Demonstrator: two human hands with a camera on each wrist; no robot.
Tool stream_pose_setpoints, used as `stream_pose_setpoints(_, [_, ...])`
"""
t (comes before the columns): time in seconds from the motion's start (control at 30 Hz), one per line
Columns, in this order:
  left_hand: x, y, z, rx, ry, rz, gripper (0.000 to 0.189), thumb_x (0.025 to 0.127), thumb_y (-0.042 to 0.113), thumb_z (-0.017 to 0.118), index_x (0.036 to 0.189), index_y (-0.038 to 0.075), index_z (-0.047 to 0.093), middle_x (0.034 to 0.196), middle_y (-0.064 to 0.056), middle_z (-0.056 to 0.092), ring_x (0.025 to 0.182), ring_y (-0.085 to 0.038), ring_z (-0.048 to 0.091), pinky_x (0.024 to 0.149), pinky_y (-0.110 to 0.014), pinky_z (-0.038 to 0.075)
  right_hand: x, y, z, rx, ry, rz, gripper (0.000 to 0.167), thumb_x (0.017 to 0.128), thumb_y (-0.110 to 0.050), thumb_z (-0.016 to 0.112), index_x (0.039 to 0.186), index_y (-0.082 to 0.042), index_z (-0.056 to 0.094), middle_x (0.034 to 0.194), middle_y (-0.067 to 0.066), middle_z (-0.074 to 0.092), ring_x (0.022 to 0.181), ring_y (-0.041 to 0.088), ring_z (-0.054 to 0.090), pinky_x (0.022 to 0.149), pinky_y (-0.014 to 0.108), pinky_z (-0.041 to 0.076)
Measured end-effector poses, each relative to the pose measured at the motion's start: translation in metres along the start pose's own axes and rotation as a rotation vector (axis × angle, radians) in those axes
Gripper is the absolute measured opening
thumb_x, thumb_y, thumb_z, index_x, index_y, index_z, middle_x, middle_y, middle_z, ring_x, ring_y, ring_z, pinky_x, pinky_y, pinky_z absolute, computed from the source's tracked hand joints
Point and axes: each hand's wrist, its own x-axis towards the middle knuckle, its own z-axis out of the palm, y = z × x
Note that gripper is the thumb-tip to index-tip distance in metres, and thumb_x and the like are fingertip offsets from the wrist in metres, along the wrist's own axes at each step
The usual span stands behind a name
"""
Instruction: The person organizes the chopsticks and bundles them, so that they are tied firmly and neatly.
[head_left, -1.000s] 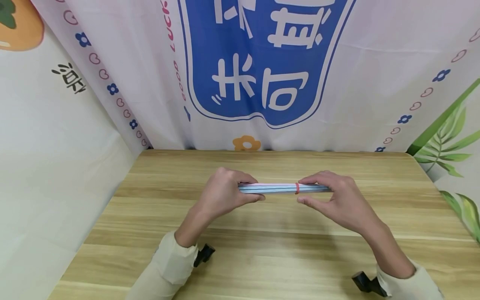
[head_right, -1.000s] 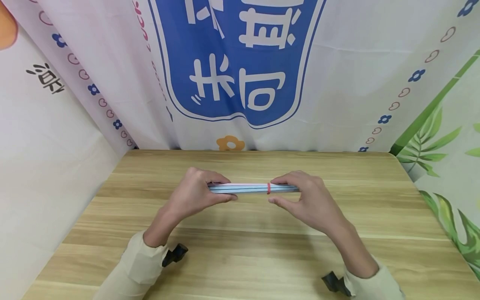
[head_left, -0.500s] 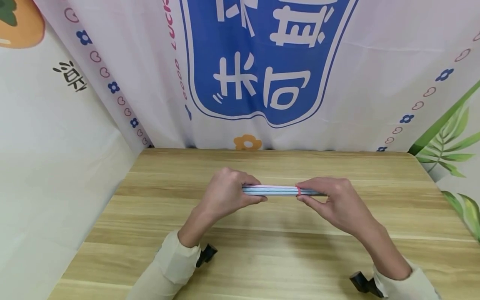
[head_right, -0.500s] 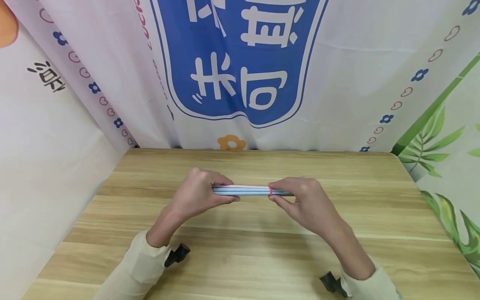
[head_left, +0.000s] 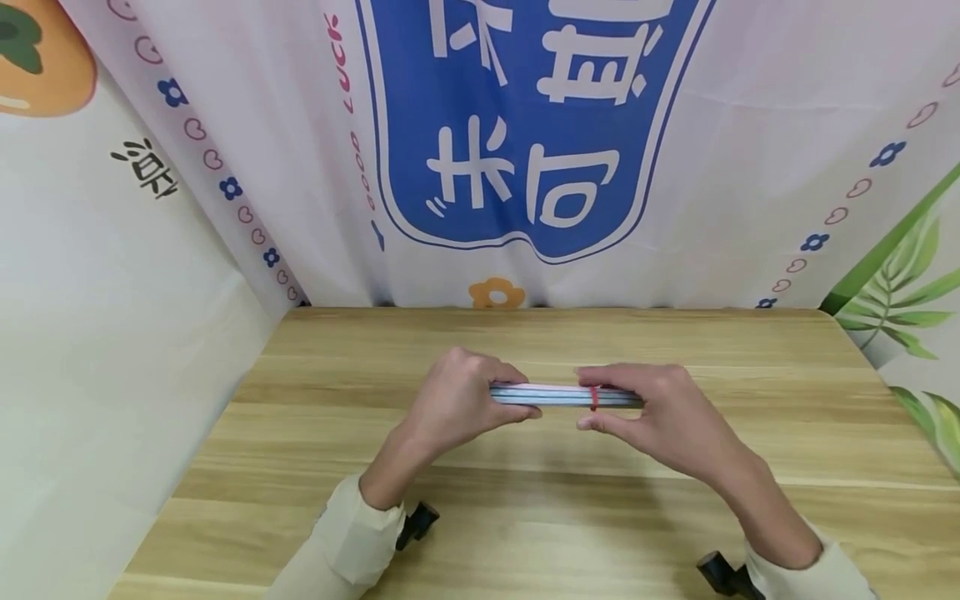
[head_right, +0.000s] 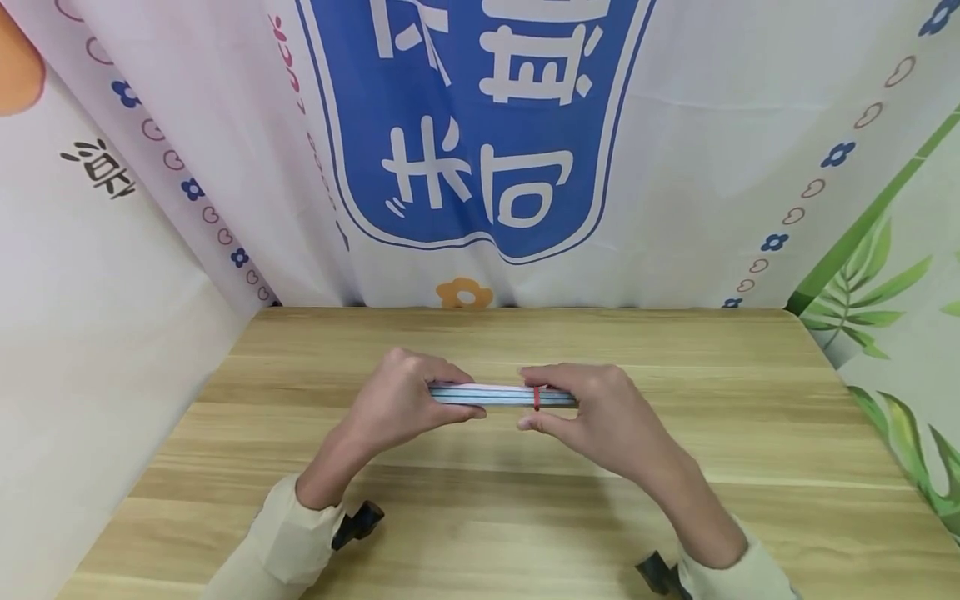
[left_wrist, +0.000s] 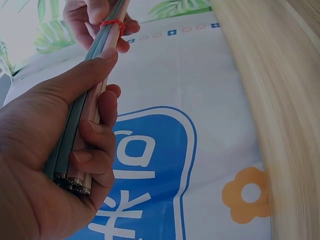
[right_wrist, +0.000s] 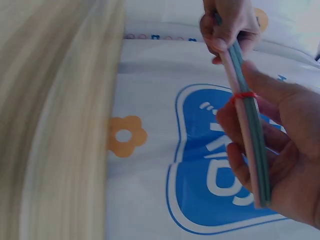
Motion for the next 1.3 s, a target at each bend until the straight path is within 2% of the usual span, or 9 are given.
stream_pose_setpoints(0.07, [0.0, 0.0, -0.001, 0.001, -0.002, -0.015, 0.027, 0.077, 0.032, 0.099, 0.094, 0.015, 0.087, 0.087, 0.005, 0.083, 0.068, -0.003, 0.072, 0.065, -0.016, 0.053, -0.001, 0.0, -0.007, 0.003, -0.02, 0.041, 0.045, 0.085, -0.02, 0.094, 0.126, -0.013, 0.078, 0.112, -0.002, 0.083, 0.094, 0.01, 0.079, 0.08, 0.031, 0.065])
stream_pose_setpoints(0.13, [0.0, -0.001, -0.003, -0.001, 0.003, -0.027, 0.027, 0.077, 0.032, 0.099, 0.094, 0.015, 0.087, 0.087, 0.005, 0.083, 0.068, -0.003, 0.071, 0.065, -0.016, 0.054, -0.002, 0.001, -0.013, 0.014, -0.022, 0.054, 0.038, 0.086, -0.015, 0.092, 0.121, -0.017, 0.077, 0.108, -0.007, 0.081, 0.092, 0.007, 0.078, 0.08, 0.031, 0.065])
stream_pose_setpoints(0.33, [-0.001, -0.001, -0.004, -0.018, 0.014, -0.017, 0.025, 0.077, 0.032, 0.099, 0.092, 0.016, 0.087, 0.085, 0.006, 0.083, 0.065, 0.001, 0.067, 0.062, -0.015, 0.051, -0.002, 0.005, -0.012, 0.028, 0.0, -0.002, 0.027, 0.088, -0.007, 0.088, 0.106, -0.024, 0.077, 0.098, -0.015, 0.077, 0.084, 0.0, 0.071, 0.076, 0.027, 0.063])
stream_pose_setpoints(0.5, [-0.002, -0.002, -0.003, -0.02, 0.023, 0.002, 0.025, 0.078, 0.031, 0.098, 0.093, 0.016, 0.087, 0.085, 0.006, 0.083, 0.064, 0.002, 0.065, 0.061, -0.014, 0.049, -0.001, 0.003, -0.005, 0.034, 0.021, -0.013, 0.025, 0.088, -0.007, 0.088, 0.106, -0.022, 0.079, 0.098, -0.013, 0.079, 0.084, 0.001, 0.072, 0.076, 0.025, 0.062])
stream_pose_setpoints(0.73, [-0.003, 0.001, -0.005, -0.017, 0.033, -0.002, 0.024, 0.078, 0.03, 0.098, 0.094, 0.016, 0.087, 0.086, 0.006, 0.083, 0.064, 0.002, 0.066, 0.061, -0.015, 0.05, 0.0, 0.002, 0.001, 0.084, 0.103, -0.079, 0.031, 0.083, 0.0, 0.09, 0.107, -0.018, 0.084, 0.1, -0.005, 0.083, 0.086, 0.006, 0.078, 0.079, 0.014, 0.059])
stream_pose_setpoints(1.03, [-0.002, 0.006, -0.002, -0.016, 0.032, 0.035, 0.023, 0.079, 0.029, 0.098, 0.094, 0.015, 0.087, 0.087, 0.005, 0.083, 0.068, -0.002, 0.073, 0.063, -0.015, 0.052, 0.001, -0.003, 0.008, 0.02, 0.147, -0.043, 0.029, 0.08, -0.012, 0.095, 0.107, -0.022, 0.087, 0.099, -0.005, 0.085, 0.083, 0.011, 0.079, 0.062, 0.016, 0.056])
stream_pose_setpoints(1.13, [-0.002, 0.006, 0.0, -0.013, 0.038, 0.039, 0.023, 0.08, 0.029, 0.098, 0.095, 0.014, 0.087, 0.087, 0.004, 0.084, 0.069, -0.004, 0.074, 0.063, -0.016, 0.054, 0.001, -0.003, 0.008, -0.011, 0.132, -0.033, 0.029, 0.081, -0.017, 0.095, 0.109, -0.022, 0.087, 0.1, -0.005, 0.085, 0.083, 0.012, 0.079, 0.061, 0.017, 0.055])
stream_pose_setpoints(1.23, [-0.001, 0.005, 0.001, -0.013, 0.032, 0.029, 0.025, 0.079, 0.03, 0.098, 0.095, 0.014, 0.087, 0.089, 0.003, 0.084, 0.071, -0.005, 0.076, 0.065, -0.017, 0.055, 0.0, -0.003, 0.003, -0.037, 0.057, -0.001, 0.038, 0.082, -0.022, 0.095, 0.119, -0.02, 0.084, 0.105, -0.004, 0.084, 0.085, 0.01, 0.077, 0.067, 0.022, 0.058])
stream_pose_setpoints(1.3, [-0.001, 0.005, 0.002, -0.014, 0.021, 0.021, 0.026, 0.079, 0.03, 0.098, 0.096, 0.014, 0.087, 0.089, 0.003, 0.084, 0.072, -0.005, 0.076, 0.066, -0.017, 0.056, -0.002, -0.003, -0.001, -0.036, 0.002, 0.032, 0.038, 0.084, -0.021, 0.094, 0.12, -0.019, 0.082, 0.107, -0.005, 0.082, 0.086, 0.008, 0.073, 0.071, 0.026, 0.06])
